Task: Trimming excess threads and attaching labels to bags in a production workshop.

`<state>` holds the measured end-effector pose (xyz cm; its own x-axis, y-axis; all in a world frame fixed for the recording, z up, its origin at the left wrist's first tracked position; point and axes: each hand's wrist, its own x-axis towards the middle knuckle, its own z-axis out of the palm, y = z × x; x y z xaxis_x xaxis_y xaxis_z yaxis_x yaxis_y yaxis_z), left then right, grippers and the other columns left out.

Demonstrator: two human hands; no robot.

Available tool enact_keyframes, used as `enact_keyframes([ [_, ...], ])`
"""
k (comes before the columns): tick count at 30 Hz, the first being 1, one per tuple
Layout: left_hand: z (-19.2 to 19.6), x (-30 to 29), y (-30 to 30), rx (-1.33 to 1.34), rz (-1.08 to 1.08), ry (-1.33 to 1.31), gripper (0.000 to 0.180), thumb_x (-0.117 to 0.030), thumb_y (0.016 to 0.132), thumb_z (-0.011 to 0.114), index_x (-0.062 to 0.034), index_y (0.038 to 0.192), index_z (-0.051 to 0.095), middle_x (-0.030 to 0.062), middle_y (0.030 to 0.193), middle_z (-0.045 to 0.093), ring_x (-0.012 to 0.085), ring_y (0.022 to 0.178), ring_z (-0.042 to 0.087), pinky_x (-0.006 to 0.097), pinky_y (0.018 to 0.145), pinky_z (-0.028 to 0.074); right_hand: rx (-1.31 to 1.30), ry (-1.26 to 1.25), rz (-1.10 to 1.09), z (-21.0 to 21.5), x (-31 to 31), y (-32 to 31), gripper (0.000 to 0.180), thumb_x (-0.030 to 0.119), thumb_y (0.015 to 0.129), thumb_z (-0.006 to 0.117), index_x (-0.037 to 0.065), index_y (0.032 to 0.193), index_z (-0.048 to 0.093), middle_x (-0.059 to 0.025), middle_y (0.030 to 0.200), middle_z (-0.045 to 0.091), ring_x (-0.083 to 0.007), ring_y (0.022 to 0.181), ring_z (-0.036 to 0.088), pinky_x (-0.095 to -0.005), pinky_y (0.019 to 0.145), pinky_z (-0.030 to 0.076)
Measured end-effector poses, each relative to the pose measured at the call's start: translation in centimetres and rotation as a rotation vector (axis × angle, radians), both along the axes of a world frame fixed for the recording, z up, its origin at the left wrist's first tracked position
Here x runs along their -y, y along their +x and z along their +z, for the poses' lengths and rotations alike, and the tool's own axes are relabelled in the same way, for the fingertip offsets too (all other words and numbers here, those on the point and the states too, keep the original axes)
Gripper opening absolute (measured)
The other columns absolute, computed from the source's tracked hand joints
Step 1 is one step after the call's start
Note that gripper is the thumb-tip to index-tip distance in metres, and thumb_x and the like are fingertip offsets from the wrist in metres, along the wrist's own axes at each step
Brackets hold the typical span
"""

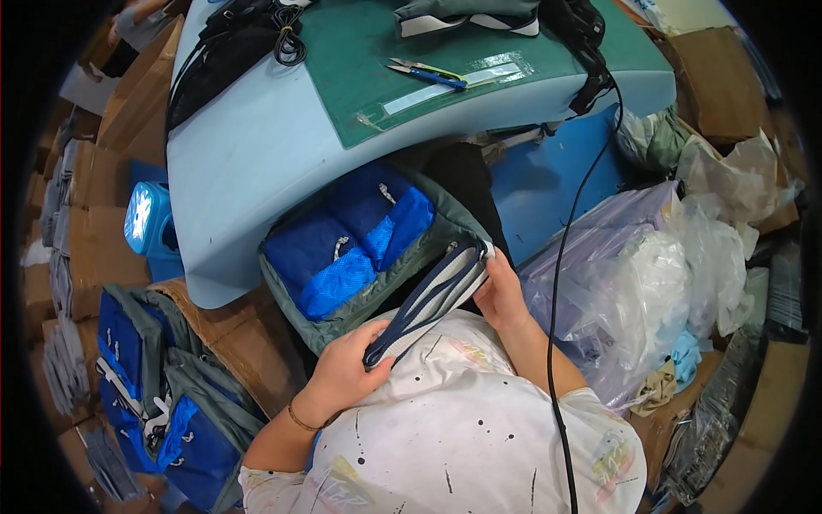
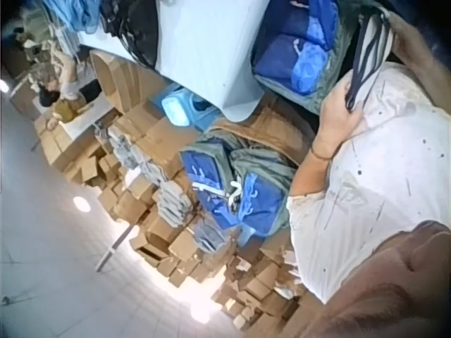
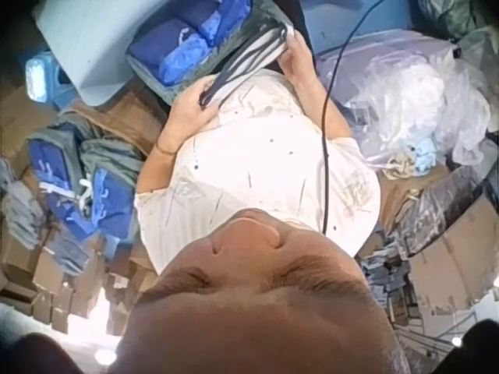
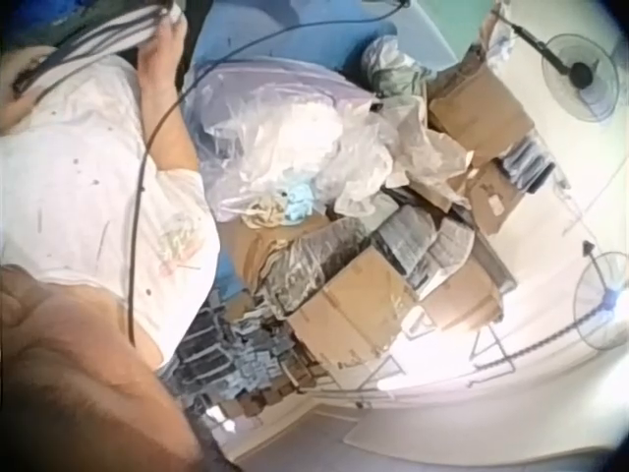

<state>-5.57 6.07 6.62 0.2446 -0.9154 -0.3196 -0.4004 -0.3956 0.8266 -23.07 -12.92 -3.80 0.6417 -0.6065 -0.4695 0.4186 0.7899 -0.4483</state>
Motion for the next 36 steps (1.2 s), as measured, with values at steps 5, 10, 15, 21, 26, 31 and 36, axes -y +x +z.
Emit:
enact_keyframes([
  [5,0.3,0.0,0.0,0.083,-0.058,-0.099,0.043,-0.016,0.075,0.068,-0.002,0.113,0.055,0.0173,0.099,0.063,0.0296,0.082,0.064,0.034,0.07,0.05,-0.148,-0.238,0.155,-0.4,0.0,0.1,0.03,0.019,0.087,0.062,0.005,0.112,0.053,-0.0028,0.104,0.061,-0.0127,0.094,0.058,-0.0283,0.084,0.047],
  [10,0.1,-0.6,0.2,0.118,-0.05,-0.037,0.038,-0.017,0.075,0.071,-0.0002,0.107,0.057,0.0181,0.095,0.063,0.0294,0.085,0.063,0.032,0.073,0.05,0.015,-0.183,0.133,-0.5,0.1,0.3,0.026,0.023,0.087,0.06,0.007,0.105,0.054,-0.0065,0.098,0.061,-0.0219,0.094,0.06,-0.0341,0.081,0.05],
  [15,-1.4,-1.0,1.2,0.158,-0.014,-0.045,0.03,-0.017,0.077,0.069,-0.0016,0.101,0.058,0.0163,0.09,0.062,0.0313,0.077,0.061,0.035,0.066,0.049,0.077,-0.021,0.08,-0.5,-0.2,0.4,0.023,0.018,0.084,0.063,0.01,0.103,0.054,-0.0036,0.093,0.057,-0.0186,0.091,0.056,-0.0317,0.077,0.049],
  [21,-2.5,-0.3,2.4,0.187,-0.032,-0.022,0.018,-0.009,0.075,0.065,-0.0012,0.088,0.053,0.0148,0.082,0.054,0.0323,0.078,0.055,0.037,0.066,0.046,0.11,-0.022,0.056,-1.1,-0.2,0.5,0.024,0.014,0.082,0.065,0.011,0.102,0.054,-0.0017,0.095,0.052,-0.0159,0.091,0.054,-0.0302,0.081,0.045],
  [26,-2.1,1.3,3.9,0.112,-0.334,0.074,0.025,-0.017,0.073,0.066,-0.0016,0.085,0.05,0.0162,0.08,0.051,0.0341,0.079,0.053,0.038,0.071,0.044,-0.014,-0.153,0.174,-0.5,0.2,0.7,0.019,0.017,0.083,0.065,0.008,0.097,0.057,-0.0036,0.085,0.057,-0.0165,0.08,0.057,-0.0304,0.073,0.05],
  [31,-1.1,4.9,3.8,0.035,-0.627,0.262,0.036,-0.031,0.076,0.065,-0.0007,0.088,0.049,0.0192,0.082,0.054,0.0362,0.08,0.054,0.041,0.072,0.045,-0.119,-0.205,0.073,-0.1,-0.4,1.6,0.016,0.018,0.086,0.063,0.006,0.095,0.058,-0.0037,0.076,0.059,-0.0142,0.069,0.058,-0.0265,0.065,0.05],
  [36,-2.2,4.6,0.4,0.117,-0.384,0.13,0.033,-0.022,0.082,0.062,0.0038,0.1,0.051,0.0252,0.102,0.057,0.0401,0.098,0.054,0.045,0.08,0.044,-0.192,-0.176,-0.103,0.1,0.0,2.8,0.014,0.014,0.084,0.064,0.005,0.094,0.058,-0.0026,0.077,0.059,-0.0109,0.068,0.056,-0.0252,0.062,0.047],
])
